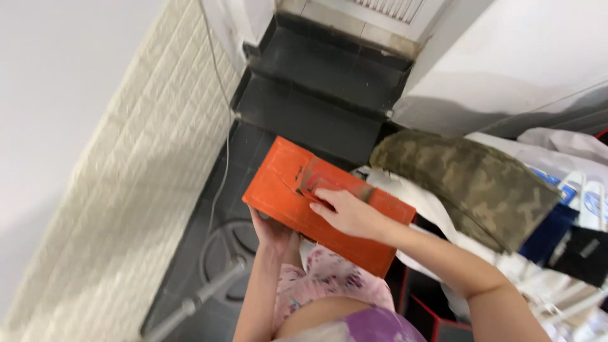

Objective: The person organizes items in a cluttered room by first closing a red toolbox and placing it on a shelf. They then pick up a purple box, close its flaps, and place it on the same shelf. Finally, they gather a pile of clothes from a table and place them on the shelf next to the boxes.

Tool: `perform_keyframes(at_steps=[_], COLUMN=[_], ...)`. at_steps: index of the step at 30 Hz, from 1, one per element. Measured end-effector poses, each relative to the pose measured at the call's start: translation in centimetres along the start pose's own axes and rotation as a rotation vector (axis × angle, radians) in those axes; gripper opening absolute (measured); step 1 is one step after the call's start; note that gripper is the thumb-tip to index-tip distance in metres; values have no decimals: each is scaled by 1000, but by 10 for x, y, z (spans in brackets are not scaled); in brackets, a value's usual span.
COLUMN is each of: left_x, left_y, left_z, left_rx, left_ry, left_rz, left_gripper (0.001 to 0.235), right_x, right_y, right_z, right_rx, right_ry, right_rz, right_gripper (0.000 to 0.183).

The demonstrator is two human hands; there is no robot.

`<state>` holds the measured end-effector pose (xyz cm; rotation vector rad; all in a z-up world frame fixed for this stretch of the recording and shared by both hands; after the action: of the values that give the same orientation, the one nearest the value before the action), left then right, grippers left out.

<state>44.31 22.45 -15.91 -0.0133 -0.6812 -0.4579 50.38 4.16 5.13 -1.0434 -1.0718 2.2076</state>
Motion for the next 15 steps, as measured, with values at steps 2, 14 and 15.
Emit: perform_keyframes(at_steps=[2, 14, 15], left_x=[17, 100, 98], left_y=[19, 119, 121], left_z=[-30, -182, -186], left_rx=[-19, -155, -165], left_ry=[-11, -22, -11], left_rz=[-20, -96, -87], left_gripper=[109, 103, 102], right_x=[-6, -46, -45], right_y=[14, 51, 55], right_z=[-28, -189, -195], right_rx=[45, 239, 279], right_ry=[52, 271, 259], right_rz=[-47, -199, -213], right_gripper=[30, 29, 30])
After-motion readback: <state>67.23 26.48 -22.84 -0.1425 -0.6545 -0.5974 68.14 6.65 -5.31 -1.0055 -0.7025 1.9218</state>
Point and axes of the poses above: each hand's wrist, its own z-axis away from the middle knuckle, its own x-axis out of the palm, y = z × x, the point moved 4 cm from there along -z, towards the middle knuckle, and after that the axes turned 3 degrees about x, right-handed, at the moved point
